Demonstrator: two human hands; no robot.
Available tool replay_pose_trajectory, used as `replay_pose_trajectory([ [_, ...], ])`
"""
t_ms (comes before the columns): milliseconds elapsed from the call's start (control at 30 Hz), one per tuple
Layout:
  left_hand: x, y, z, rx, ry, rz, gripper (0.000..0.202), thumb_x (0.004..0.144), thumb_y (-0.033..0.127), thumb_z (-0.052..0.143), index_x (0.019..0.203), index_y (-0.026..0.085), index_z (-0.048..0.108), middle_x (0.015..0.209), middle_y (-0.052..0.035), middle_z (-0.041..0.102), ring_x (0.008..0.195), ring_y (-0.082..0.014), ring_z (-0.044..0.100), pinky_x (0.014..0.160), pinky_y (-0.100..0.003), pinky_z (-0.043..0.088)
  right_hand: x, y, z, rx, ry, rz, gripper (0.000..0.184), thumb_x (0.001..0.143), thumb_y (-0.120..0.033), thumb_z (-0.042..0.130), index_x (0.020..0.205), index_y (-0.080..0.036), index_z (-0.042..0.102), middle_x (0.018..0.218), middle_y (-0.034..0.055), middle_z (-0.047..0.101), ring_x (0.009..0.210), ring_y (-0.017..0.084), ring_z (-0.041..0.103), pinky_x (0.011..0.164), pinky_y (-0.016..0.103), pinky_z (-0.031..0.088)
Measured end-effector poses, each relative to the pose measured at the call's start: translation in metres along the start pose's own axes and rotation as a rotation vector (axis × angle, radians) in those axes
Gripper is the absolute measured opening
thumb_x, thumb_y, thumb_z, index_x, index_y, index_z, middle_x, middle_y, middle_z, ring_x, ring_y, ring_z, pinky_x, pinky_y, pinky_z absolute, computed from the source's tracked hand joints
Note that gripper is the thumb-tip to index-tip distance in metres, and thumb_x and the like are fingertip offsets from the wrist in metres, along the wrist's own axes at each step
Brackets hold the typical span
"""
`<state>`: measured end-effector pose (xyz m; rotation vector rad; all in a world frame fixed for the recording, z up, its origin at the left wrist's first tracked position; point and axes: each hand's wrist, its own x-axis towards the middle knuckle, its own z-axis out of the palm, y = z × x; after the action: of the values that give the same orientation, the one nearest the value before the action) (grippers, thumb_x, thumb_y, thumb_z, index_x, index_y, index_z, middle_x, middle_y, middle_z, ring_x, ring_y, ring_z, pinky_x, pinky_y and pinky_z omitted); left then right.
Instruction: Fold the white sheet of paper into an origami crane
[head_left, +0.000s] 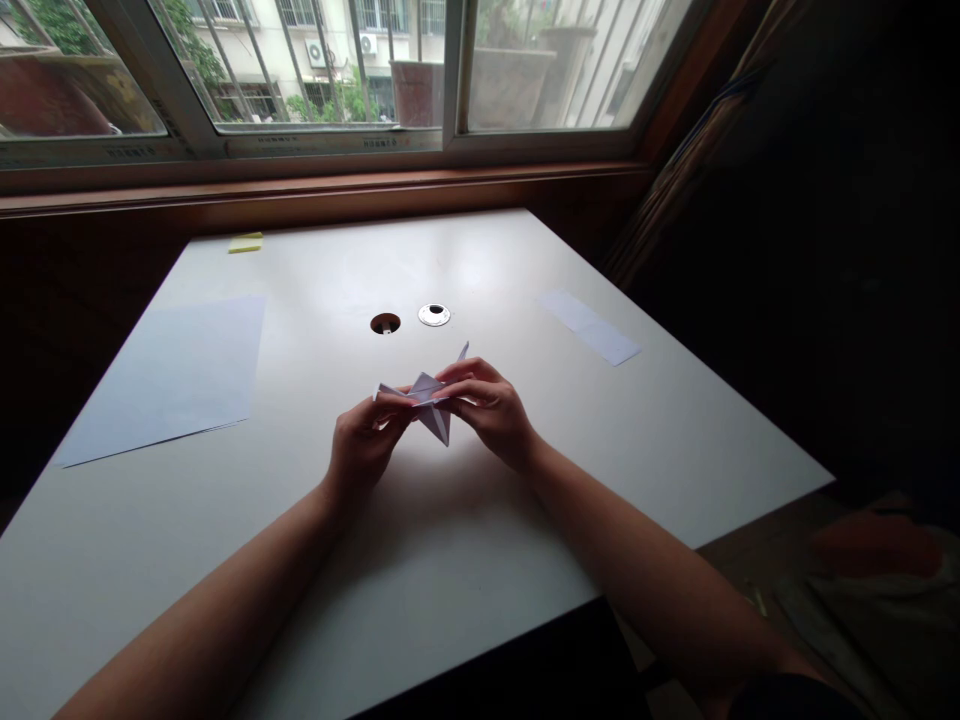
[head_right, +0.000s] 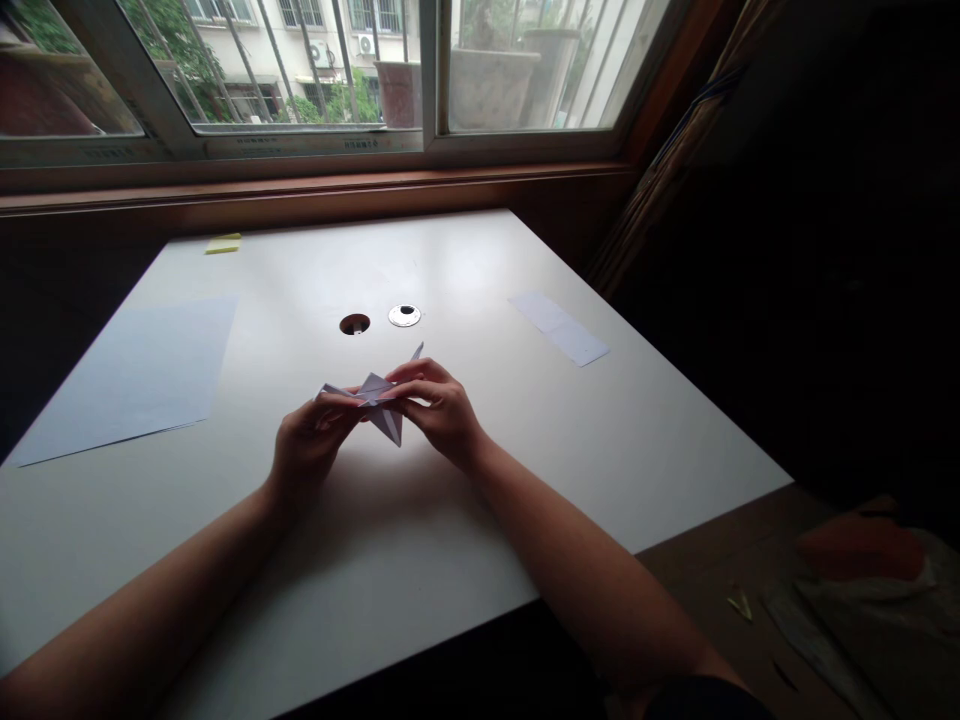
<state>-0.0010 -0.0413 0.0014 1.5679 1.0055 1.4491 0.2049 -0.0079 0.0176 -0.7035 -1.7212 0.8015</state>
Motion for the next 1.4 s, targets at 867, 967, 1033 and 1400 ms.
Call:
replay_pose_trajectory([
  [867, 0.0026, 0.0029, 0.0016, 0.275, -0.030, 0.270, 0.011, 0.086, 0.019, 0.072, 0.096, 0.022, 0.070, 0.111, -0.0100, 0.073, 0.103, -0.0231, 0.071, 0.087, -0.037, 0.057, -0.0029, 0.0020, 0.0052, 0.036, -0.021, 0.115, 0.040, 0.086, -0.029, 0.074, 0.123, -0.027, 0.062, 0.098, 0.0029, 0.065, 0.091, 0.017, 0.065, 0.087, 0.037, 0.057],
  [967, 0.0033, 0.0052, 0.0019, 0.273, -0.044, 0.276, 0.010, 0.086, 0.019, 0.072, 0.095, 0.022, 0.069, 0.108, -0.0092, 0.072, 0.100, -0.0217, 0.070, 0.085, -0.036, 0.058, -0.0031, 0.0005, 0.0057, 0.011, -0.016, 0.110, 0.037, 0.086, -0.027, 0.074, 0.122, -0.027, 0.063, 0.097, 0.0027, 0.065, 0.091, 0.017, 0.064, 0.088, 0.037, 0.056],
  [1033, 0.0027, 0.0065, 0.0021, 0.272, -0.046, 0.259, 0.008, 0.086, 0.021, 0.071, 0.093, 0.022, 0.067, 0.108, -0.0093, 0.072, 0.098, -0.0212, 0.070, 0.083, -0.035, 0.058, -0.0029, -0.0006, 0.0061, 0.004, -0.015, 0.096, 0.037, 0.086, -0.026, 0.074, 0.121, -0.027, 0.063, 0.096, 0.0024, 0.065, 0.089, 0.016, 0.064, 0.087, 0.036, 0.056],
  [1400, 0.0001, 0.0035, 0.0053, 0.153, 0.052, 0.158, 0.010, 0.085, 0.024, 0.073, 0.086, 0.020, 0.063, 0.102, -0.0090, 0.073, 0.099, -0.0227, 0.070, 0.089, -0.040, 0.057, -0.0038, -0.0004, 0.0107, 0.058, -0.009, 0.131, 0.038, 0.085, -0.028, 0.075, 0.121, -0.027, 0.064, 0.094, 0.0020, 0.066, 0.087, 0.016, 0.065, 0.088, 0.036, 0.057],
])
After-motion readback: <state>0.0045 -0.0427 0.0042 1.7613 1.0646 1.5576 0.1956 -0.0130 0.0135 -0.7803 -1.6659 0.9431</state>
